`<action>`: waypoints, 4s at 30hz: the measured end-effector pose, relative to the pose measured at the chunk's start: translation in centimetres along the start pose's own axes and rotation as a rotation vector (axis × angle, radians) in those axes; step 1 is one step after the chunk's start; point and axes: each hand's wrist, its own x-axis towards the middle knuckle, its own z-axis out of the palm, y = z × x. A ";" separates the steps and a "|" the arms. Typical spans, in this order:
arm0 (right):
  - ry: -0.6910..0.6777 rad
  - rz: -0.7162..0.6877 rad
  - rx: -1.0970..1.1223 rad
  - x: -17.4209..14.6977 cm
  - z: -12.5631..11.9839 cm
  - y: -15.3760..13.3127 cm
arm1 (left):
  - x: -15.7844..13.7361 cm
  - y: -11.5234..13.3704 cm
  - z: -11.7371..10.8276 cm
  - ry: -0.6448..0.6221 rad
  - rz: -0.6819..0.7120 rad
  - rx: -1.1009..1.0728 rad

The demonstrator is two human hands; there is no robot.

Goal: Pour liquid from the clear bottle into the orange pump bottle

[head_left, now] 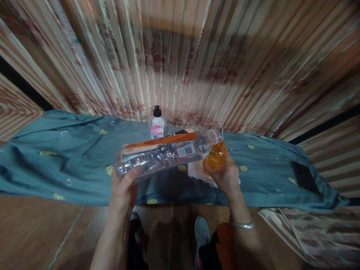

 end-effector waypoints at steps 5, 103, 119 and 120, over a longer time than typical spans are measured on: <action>0.004 -0.008 -0.004 0.0 -0.1 -0.1 | 0.1 0.0 0.0 0.005 -0.006 0.005; 0.030 0.109 0.043 0.2 -0.2 -0.3 | -0.8 -1.1 1.1 -0.005 -0.103 -0.116; 0.078 0.110 0.140 1.1 -0.4 -2.3 | -0.1 0.7 1.8 0.030 -0.202 -0.106; 0.081 0.120 0.133 1.2 -0.4 -2.4 | 0.1 0.8 1.9 0.028 -0.206 -0.108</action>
